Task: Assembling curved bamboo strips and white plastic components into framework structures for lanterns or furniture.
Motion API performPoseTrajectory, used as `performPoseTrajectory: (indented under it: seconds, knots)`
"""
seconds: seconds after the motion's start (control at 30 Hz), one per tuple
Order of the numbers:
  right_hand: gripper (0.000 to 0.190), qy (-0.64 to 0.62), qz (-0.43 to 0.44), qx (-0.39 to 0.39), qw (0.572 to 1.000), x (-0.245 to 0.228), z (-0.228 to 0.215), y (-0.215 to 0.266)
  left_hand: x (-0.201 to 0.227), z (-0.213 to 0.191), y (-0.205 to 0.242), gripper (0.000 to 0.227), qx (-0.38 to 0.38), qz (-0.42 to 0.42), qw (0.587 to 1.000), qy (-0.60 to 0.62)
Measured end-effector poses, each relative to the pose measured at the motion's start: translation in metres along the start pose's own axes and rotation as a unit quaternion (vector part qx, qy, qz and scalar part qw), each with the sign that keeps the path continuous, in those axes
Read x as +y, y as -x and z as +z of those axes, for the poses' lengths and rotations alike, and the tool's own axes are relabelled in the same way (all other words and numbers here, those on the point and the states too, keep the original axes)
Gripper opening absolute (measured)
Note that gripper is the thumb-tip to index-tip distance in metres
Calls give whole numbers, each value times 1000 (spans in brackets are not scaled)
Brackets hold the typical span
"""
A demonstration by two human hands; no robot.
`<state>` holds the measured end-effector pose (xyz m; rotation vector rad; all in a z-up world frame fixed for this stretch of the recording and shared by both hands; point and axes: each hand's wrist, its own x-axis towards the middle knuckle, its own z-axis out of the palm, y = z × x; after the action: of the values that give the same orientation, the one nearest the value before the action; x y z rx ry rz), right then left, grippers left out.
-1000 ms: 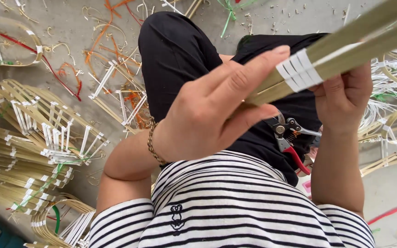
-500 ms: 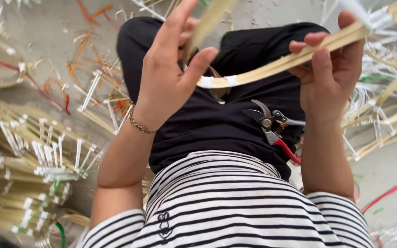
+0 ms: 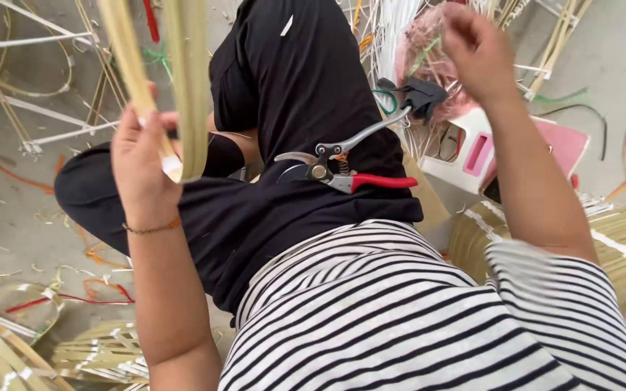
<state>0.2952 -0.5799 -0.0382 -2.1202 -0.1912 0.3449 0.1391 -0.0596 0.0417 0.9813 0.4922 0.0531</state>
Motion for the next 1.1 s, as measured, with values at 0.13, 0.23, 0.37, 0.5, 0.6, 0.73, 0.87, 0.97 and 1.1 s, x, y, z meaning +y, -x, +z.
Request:
performPoseTrajectory:
  seconds: [0.13,0.23,0.37,0.5,0.6,0.73,0.87,0.97,1.1]
  knots:
    - [38,220,157,-44,962,123,44,33,4,21,17,41,-26,-109,993,23]
    - [59,347,76,0,935,199,77,47,3,17,26,43,-46,-150,986,-53]
    - [83,444,155,-62,880,185,91,44,-4,11,38,43,-48,-169,984,-35]
    - [42,456,142,-122,870,172,76,51,-7,14,43,44,-12,-166,985,-36]
    - [33,316,76,-61,944,177,52,39,-10,20,42,45,-6,-159,987,-12]
    - [40,125,-39,10,991,103,27,-5,-30,2,36,41,-68,-168,982,49]
    - [56,51,-111,-50,991,-118,50,-32,-19,20,37,49,-68,-120,985,104]
    - [53,63,-120,-158,978,-218,98,-35,-13,22,39,60,-61,-110,987,99]
    - [27,110,-212,-320,917,-291,173,-31,-14,5,47,61,-55,-103,983,140]
